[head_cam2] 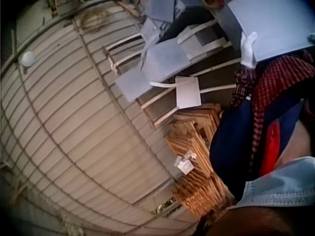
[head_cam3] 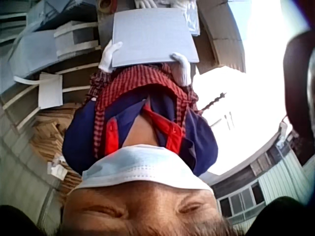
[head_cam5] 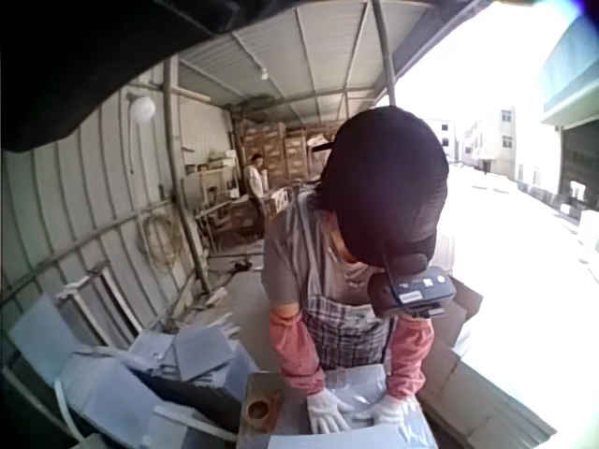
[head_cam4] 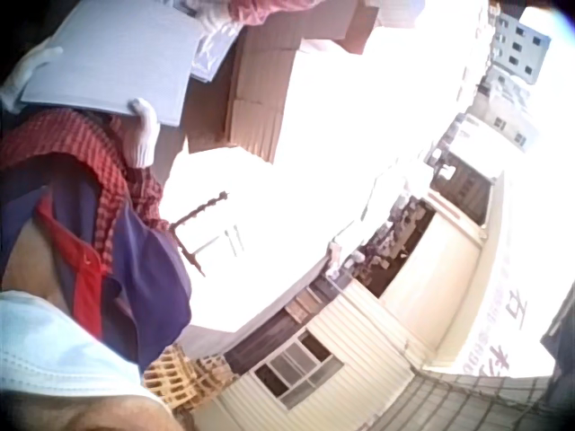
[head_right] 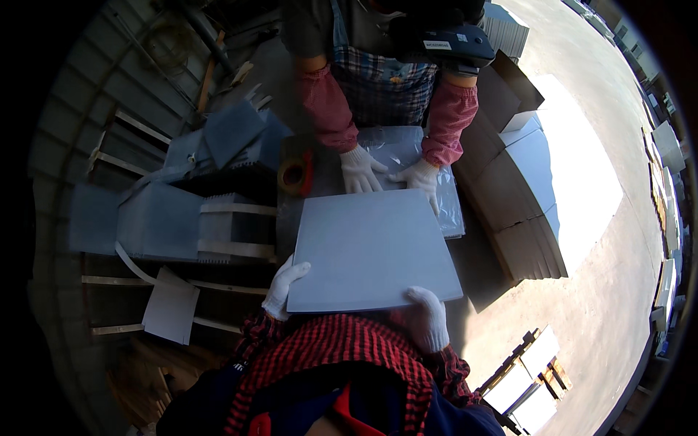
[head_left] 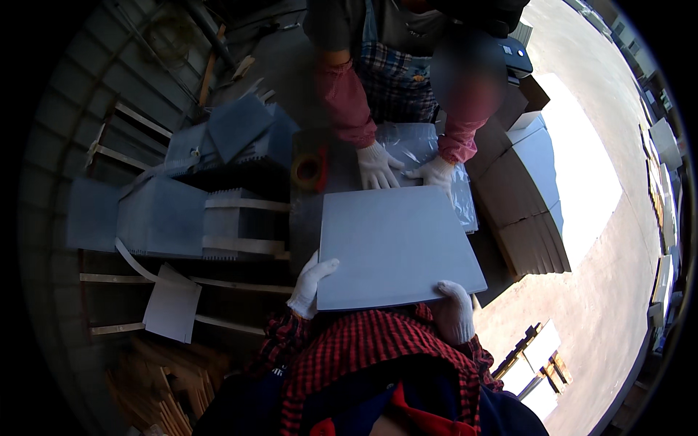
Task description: The person stacks gray rectangular panels, wipes them with a cloth, and places them into a cardboard box. They then seal the box with packing tape. A coworker assists by handing over panels and holding the box during sealing.
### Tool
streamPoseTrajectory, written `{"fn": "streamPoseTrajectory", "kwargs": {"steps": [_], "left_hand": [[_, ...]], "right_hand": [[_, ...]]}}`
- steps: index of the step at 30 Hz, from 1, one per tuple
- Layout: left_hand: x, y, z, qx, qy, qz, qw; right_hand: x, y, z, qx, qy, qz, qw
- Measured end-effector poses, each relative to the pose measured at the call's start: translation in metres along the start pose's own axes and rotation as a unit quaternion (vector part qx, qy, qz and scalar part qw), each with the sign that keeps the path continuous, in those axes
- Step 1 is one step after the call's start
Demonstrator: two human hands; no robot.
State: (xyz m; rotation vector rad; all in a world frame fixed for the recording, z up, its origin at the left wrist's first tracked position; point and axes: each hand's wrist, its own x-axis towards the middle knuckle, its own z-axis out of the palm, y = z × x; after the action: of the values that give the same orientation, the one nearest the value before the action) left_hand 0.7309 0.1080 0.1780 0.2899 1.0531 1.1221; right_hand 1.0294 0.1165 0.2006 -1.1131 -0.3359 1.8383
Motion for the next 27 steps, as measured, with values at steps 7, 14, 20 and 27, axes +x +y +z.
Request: {"fn": "streamPoseTrajectory", "kwargs": {"steps": [7,14,20,27], "left_hand": [[0.017,-0.002,0.027,-0.033,0.038,0.026,0.998],[0.072,-0.012,0.041,-0.017,0.042,0.046,0.998],[0.137,-0.010,0.063,-0.022,0.005,0.037,0.999],[0.198,-0.016,0.066,-0.018,0.008,0.019,1.000]], "right_hand": [[0.043,-0.031,-0.016,-0.077,-0.041,0.036,0.996],[0.110,-0.053,-0.042,0.018,-0.042,0.041,0.998],[0.170,-0.065,-0.081,0.004,-0.058,-0.007,0.998],[0.214,-0.071,-0.093,0.051,-0.042,0.020,0.998]]}}
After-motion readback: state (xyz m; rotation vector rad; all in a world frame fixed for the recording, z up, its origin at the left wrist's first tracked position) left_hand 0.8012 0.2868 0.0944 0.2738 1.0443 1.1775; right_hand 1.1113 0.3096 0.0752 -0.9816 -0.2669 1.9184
